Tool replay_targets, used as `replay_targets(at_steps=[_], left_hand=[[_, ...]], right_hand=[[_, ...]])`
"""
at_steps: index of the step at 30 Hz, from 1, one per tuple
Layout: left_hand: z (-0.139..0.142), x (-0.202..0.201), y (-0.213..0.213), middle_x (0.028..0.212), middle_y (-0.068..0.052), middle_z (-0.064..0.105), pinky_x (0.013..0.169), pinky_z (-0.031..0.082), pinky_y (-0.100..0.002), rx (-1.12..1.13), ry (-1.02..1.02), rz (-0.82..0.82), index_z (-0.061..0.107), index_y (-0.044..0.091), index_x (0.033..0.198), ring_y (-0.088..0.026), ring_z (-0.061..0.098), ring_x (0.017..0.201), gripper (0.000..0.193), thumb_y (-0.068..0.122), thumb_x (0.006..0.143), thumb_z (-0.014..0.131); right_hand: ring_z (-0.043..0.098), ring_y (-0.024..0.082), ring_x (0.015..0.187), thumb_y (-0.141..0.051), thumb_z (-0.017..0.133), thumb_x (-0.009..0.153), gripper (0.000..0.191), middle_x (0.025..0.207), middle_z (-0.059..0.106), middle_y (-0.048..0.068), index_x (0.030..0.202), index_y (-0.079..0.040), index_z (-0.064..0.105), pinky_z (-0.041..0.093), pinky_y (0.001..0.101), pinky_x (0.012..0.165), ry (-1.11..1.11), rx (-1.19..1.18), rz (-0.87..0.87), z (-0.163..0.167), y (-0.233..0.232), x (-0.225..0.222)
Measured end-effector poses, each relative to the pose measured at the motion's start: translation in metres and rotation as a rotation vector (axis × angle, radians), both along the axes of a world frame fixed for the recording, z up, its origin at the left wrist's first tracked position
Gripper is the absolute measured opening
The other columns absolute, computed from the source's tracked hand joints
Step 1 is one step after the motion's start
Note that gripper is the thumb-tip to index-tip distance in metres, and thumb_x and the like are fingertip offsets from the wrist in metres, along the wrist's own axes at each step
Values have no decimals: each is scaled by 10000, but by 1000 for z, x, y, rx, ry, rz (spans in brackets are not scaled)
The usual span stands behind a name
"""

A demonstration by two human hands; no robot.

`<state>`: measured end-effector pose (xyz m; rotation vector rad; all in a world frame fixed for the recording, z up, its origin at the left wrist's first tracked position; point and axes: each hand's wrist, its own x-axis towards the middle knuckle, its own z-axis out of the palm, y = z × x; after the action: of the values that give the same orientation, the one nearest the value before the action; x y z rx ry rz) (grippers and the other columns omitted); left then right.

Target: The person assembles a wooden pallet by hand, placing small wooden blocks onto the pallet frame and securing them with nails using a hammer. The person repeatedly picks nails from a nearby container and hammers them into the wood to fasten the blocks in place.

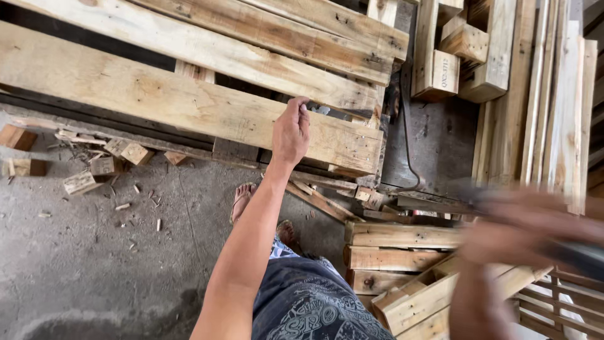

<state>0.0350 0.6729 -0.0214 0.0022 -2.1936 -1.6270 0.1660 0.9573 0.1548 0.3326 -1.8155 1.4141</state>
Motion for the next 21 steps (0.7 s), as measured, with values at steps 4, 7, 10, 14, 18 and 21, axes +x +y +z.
replay_targets(at_steps=[4, 7, 10, 14, 18, 21], left_hand=[[5, -2, -4, 767, -161, 671, 559, 510, -388, 30, 57, -7, 600, 61, 1230, -268, 668, 636, 170, 129, 1090, 531], [7, -4, -4, 793, -156, 677, 567, 524, -379, 11, 101, -9, 579, 54, 1216, -264, 685, 659, 155, 119, 1085, 529], [4, -5, -2, 794, -158, 660, 598, 532, -380, -37, 196, 38, 585, 59, 1218, -277, 677, 676, 148, 104, 1091, 523], [-3, -1, 0, 800, -151, 674, 571, 520, -367, -28, 119, -3, 580, 51, 1223, -258, 675, 658, 152, 105, 1089, 532], [0, -1, -2, 789, -138, 661, 588, 527, -352, 6, 102, -14, 587, 52, 1230, -234, 665, 663, 166, 109, 1086, 528], [6, -2, -3, 771, -126, 667, 580, 521, -343, 27, 32, -4, 602, 57, 1223, -214, 662, 647, 165, 119, 1088, 531]], right_hand=[[527, 176, 519, -237, 610, 1011, 213, 662, 564, 65, 1040, -50, 512, 431, 326, 417, -1348, 564, -85, -121, -23, 41], [568, 140, 537, -224, 666, 927, 200, 712, 582, 13, 1026, -107, 537, 509, 316, 406, -1390, 380, -172, -146, 6, 64], [554, 130, 540, -205, 682, 943, 212, 700, 577, 40, 988, -57, 536, 478, 306, 409, -972, 327, -109, -98, 29, 59], [571, 61, 587, -116, 627, 1087, 107, 810, 611, -21, 1141, -209, 624, 491, 200, 530, 22, -16, 164, -21, 29, 17], [534, 50, 573, -133, 638, 1073, 220, 729, 564, -47, 1254, -248, 589, 483, 241, 555, 106, -24, -15, -53, 5, 5], [615, 168, 488, -263, 545, 1033, 219, 704, 655, 31, 1052, -45, 526, 498, 322, 357, -1382, 644, -63, -124, -8, 39]])
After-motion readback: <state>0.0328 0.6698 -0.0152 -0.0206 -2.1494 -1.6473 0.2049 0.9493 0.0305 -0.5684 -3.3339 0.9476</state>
